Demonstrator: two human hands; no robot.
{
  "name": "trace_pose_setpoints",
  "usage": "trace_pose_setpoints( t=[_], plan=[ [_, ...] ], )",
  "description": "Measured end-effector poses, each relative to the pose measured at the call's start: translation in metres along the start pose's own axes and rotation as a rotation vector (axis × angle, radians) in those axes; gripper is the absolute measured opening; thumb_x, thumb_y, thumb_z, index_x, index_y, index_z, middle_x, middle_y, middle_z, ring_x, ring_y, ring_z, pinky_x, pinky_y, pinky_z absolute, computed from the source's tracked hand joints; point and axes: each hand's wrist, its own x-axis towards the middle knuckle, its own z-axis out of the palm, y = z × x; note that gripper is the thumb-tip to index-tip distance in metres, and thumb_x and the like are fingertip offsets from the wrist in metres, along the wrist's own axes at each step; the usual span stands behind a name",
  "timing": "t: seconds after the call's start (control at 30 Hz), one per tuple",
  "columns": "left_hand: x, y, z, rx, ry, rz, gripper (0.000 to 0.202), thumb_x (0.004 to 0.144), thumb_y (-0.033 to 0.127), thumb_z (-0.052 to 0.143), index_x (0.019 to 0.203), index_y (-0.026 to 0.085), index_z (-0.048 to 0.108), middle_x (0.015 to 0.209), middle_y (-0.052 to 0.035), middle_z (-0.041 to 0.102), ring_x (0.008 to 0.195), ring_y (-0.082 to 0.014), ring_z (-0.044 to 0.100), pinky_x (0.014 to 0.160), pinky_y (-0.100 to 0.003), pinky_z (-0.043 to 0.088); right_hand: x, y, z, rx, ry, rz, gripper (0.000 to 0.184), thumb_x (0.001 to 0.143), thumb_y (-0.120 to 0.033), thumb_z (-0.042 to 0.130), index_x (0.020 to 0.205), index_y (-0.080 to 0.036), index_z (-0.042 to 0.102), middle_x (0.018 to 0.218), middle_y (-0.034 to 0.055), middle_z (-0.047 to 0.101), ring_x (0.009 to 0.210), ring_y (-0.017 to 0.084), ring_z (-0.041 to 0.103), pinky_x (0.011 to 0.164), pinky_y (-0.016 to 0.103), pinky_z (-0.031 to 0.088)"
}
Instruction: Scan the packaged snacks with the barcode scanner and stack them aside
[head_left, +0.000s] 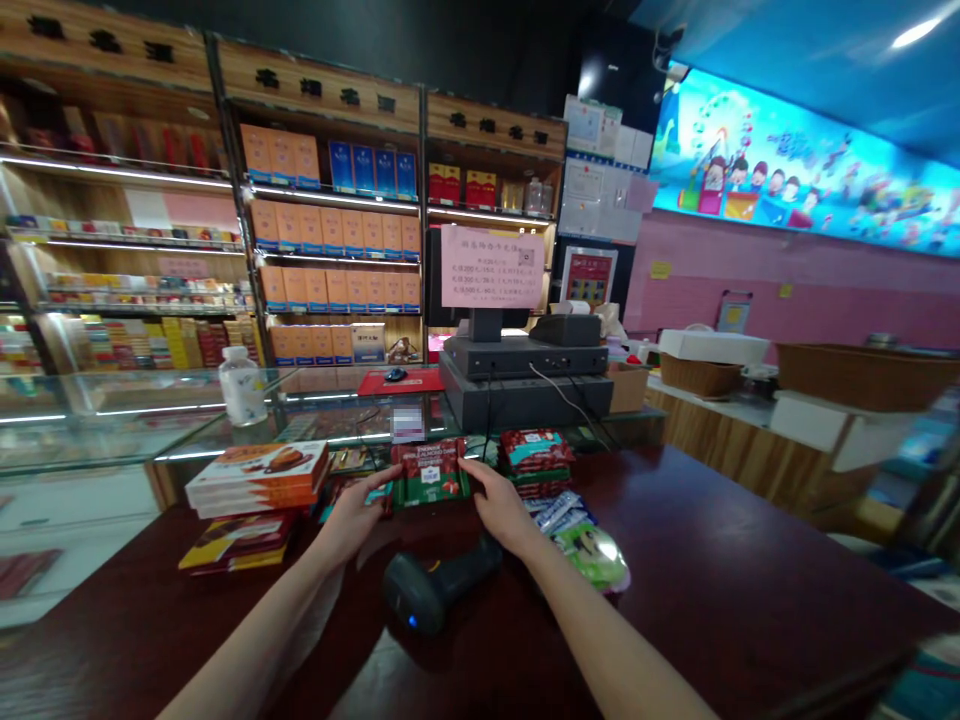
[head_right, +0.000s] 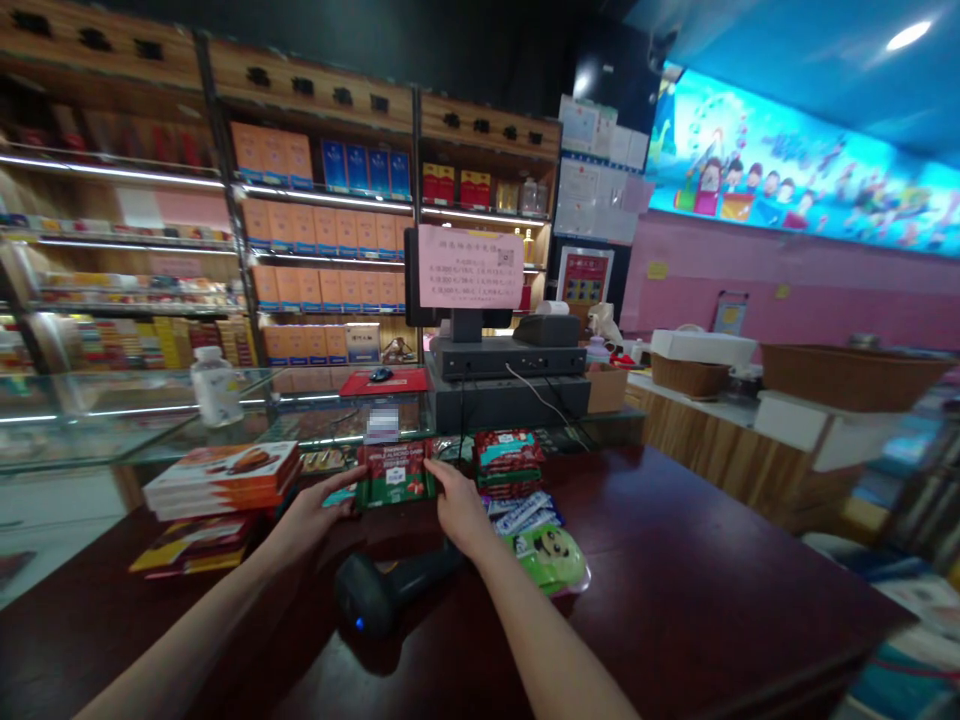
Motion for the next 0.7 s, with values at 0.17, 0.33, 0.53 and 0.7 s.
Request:
trace_pose_setpoints(
  t=[0.17,0.33,0.53,0.7],
  plan=[
    [-0.013,-0.022,-0.002,0.233,0.141,0.127,0.052,0.075,0.019,0.049,0.124,0.026,0.068,0.131,-0.0060,0.067,0.130,-0.0253,0.056,0.116,-0.052,0.035,-0.001,0.004,0.011,0.108,0.029,0.003,0.071,0.069,0.001,0.041,0.131,-0.023,0.064,0.138,0.0034,0.062,0.131,0.017,0.055,0.119,0.040,0.035],
    [-0.020,-0.028,-0.002,0.339,0.199,0.228,0.040,0.084,0.028,0.055,0.122,0.032,0.068,0.128,-0.0042,0.069,0.131,-0.0248,0.055,0.120,-0.057,0.023,-0.003,0.009,0.012,0.178,0.019,0.022,0.068,0.070,-0.003,0.044,0.131,-0.025,0.064,0.138,0.0034,0.062,0.131,0.018,0.054,0.115,0.040,0.039],
    [-0.021,-0.028,-0.008,0.296,0.217,0.251,0.032,0.084,0.033,0.059,0.112,0.032,0.073,0.119,-0.0022,0.073,0.119,-0.0220,0.063,0.120,-0.051,0.028,-0.008,0.007,0.006,0.229,-0.032,0.012,0.070,0.069,-0.003,0.046,0.131,-0.028,0.064,0.136,0.0022,0.063,0.129,0.017,0.054,0.116,0.039,0.037],
    [-0.023,-0.023,-0.004,0.191,0.265,0.168,0.027,0.083,0.039,0.057,0.099,0.030,0.077,0.105,-0.0028,0.076,0.108,-0.0225,0.066,0.108,-0.045,0.045,-0.011,0.006,0.006,0.284,0.004,-0.011,0.041,0.079,-0.018,0.062,0.118,-0.026,0.071,0.122,0.0054,0.070,0.117,0.021,0.063,0.104,0.038,0.047]
  ],
)
